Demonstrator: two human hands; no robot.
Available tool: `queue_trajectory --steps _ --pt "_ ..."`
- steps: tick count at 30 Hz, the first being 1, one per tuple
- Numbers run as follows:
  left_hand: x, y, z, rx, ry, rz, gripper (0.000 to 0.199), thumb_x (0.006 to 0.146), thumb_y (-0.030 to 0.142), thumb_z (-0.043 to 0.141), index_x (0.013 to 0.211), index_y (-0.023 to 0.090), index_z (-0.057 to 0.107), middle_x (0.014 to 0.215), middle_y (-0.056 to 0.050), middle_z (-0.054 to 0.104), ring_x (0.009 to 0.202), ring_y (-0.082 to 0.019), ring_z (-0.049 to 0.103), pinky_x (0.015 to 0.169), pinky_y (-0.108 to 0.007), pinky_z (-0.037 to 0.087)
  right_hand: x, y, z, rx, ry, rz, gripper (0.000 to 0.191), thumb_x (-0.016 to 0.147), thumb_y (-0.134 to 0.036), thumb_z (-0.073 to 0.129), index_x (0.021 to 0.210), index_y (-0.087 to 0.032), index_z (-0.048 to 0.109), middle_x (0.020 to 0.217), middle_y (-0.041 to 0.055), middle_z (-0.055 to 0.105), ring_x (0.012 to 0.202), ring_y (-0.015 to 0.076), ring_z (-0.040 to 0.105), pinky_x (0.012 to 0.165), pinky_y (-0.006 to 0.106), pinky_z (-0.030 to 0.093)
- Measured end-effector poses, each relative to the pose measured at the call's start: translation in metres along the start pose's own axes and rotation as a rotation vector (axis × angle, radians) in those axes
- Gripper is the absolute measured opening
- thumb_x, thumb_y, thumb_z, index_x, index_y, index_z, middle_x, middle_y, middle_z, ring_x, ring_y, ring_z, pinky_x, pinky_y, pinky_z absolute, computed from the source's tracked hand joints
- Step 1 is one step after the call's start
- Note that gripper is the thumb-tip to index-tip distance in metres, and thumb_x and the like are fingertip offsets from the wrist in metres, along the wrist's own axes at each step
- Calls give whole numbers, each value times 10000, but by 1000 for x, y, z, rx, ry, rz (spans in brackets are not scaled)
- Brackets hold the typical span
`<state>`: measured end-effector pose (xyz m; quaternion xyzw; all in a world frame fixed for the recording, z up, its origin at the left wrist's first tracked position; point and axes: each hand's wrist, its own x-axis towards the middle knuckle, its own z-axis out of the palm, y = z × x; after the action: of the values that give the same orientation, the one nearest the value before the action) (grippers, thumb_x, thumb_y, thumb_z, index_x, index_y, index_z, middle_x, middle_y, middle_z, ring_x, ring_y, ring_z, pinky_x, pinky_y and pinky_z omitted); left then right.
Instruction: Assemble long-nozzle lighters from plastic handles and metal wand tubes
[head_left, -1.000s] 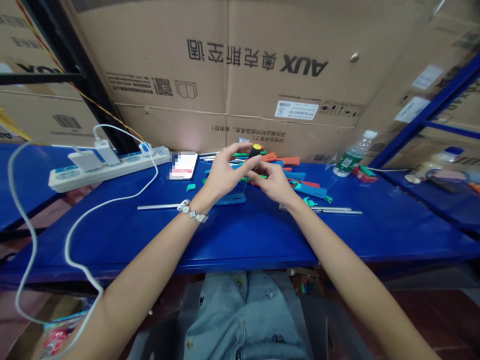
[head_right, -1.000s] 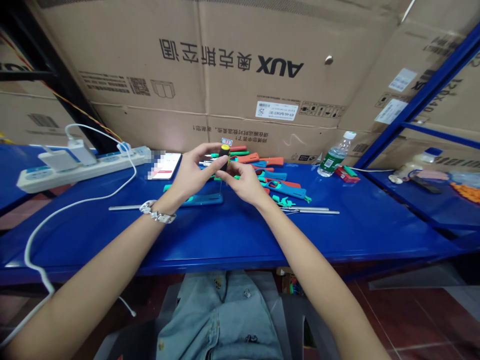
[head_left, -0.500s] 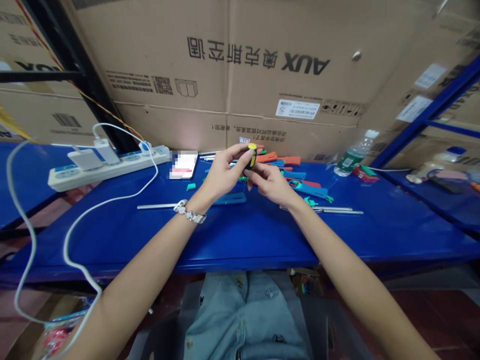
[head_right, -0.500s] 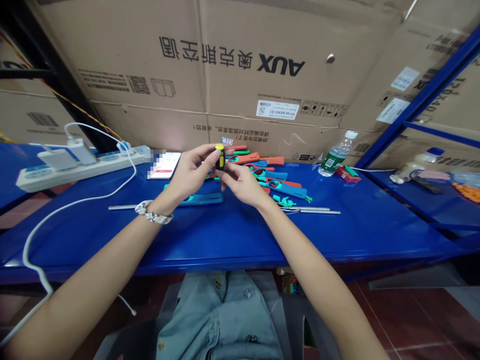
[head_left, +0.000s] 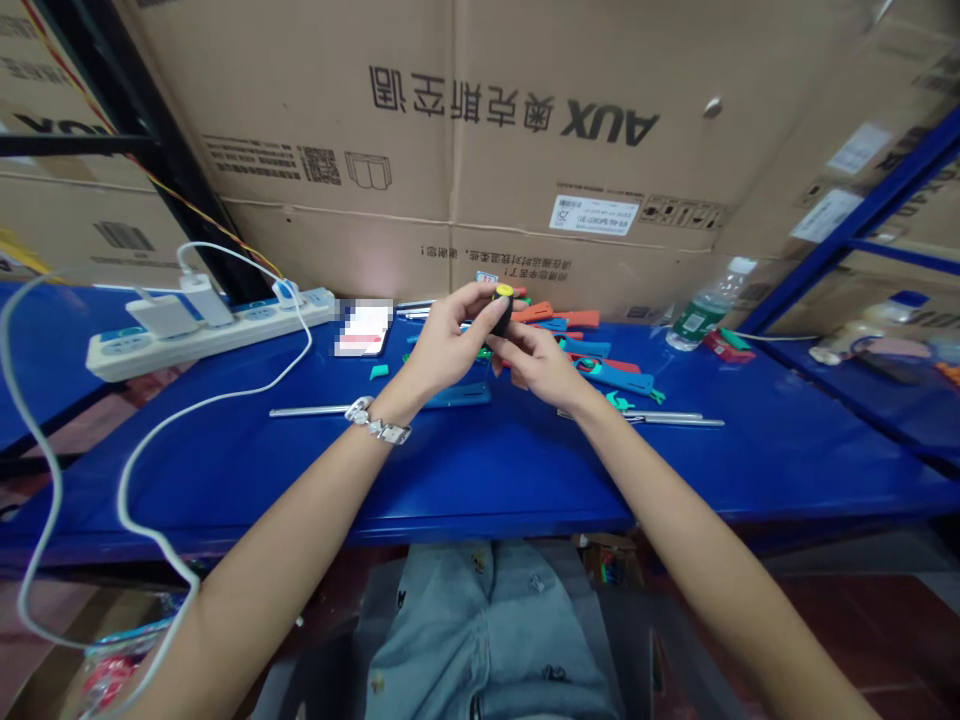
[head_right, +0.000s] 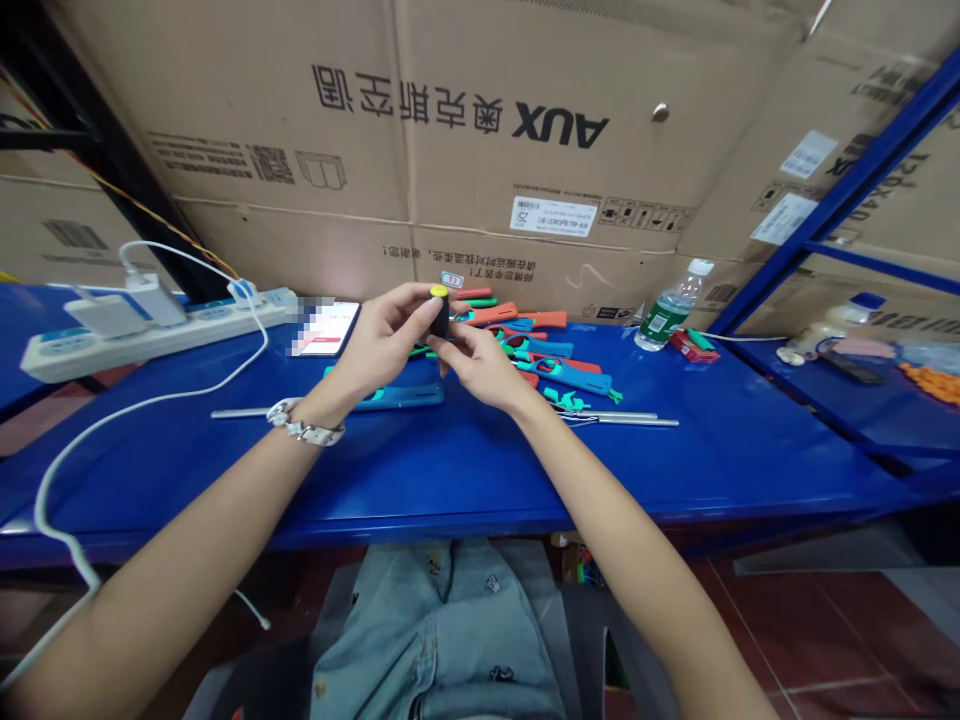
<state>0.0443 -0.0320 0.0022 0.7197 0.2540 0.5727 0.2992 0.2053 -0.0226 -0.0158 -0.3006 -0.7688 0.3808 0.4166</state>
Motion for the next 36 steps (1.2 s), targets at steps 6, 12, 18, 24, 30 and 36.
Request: queue_trajectory --steps 6,12,18,24,30,36 --pt "1 -7 12 101 272 46 416 791 433 897 1035 203 651 1050 -81 778 995 -229 750 886 -361 604 8 8 7 -158 220 -55 385 829 -563 713 760 -237 522 709 0 538 660 167 476 618 324 406" --pt "1 -6 8 25 127 19 328 922 494 749 1023 186 702 1019 -90 799 994 -224 763 933 -379 600 6 7 8 -195 253 -43 389 817 -583 741 828 -246 547 729 5 569 673 184 519 651 346 452" --pt "0 -6 5 -58 58 -11 328 912 476 755 1074 194 712 1090 -105 793 1085 -243 750 942 -381 594 1 3 -4 -83 38 -62 353 899 -559 679 829 -217 633 759 29 654 717 197 588 686 354 501" --pt "-1 -5 15 97 289 1 340 775 406 900 949 192 701 951 -50 787 882 -196 742 844 -343 609 10 9 12 -231 246 -8 217 814 -375 762 806 -199 633 729 22 646 675 198 583 658 353 491" --pt "-1 -4 4 32 22 -30 355 975 494 668 1142 192 753 1087 -93 796 992 -243 750 848 -362 626 4 6 5 -59 58 -28 396 897 -598 675 1031 -225 663 797 17 650 639 174 567 622 337 481" --pt "1 -9 4 116 144 -15 369 910 484 763 1146 205 719 1123 -92 778 1058 -242 730 891 -366 607 10 5 0 -63 65 -64 388 852 -595 724 863 -217 638 737 3 604 636 162 510 630 332 443"
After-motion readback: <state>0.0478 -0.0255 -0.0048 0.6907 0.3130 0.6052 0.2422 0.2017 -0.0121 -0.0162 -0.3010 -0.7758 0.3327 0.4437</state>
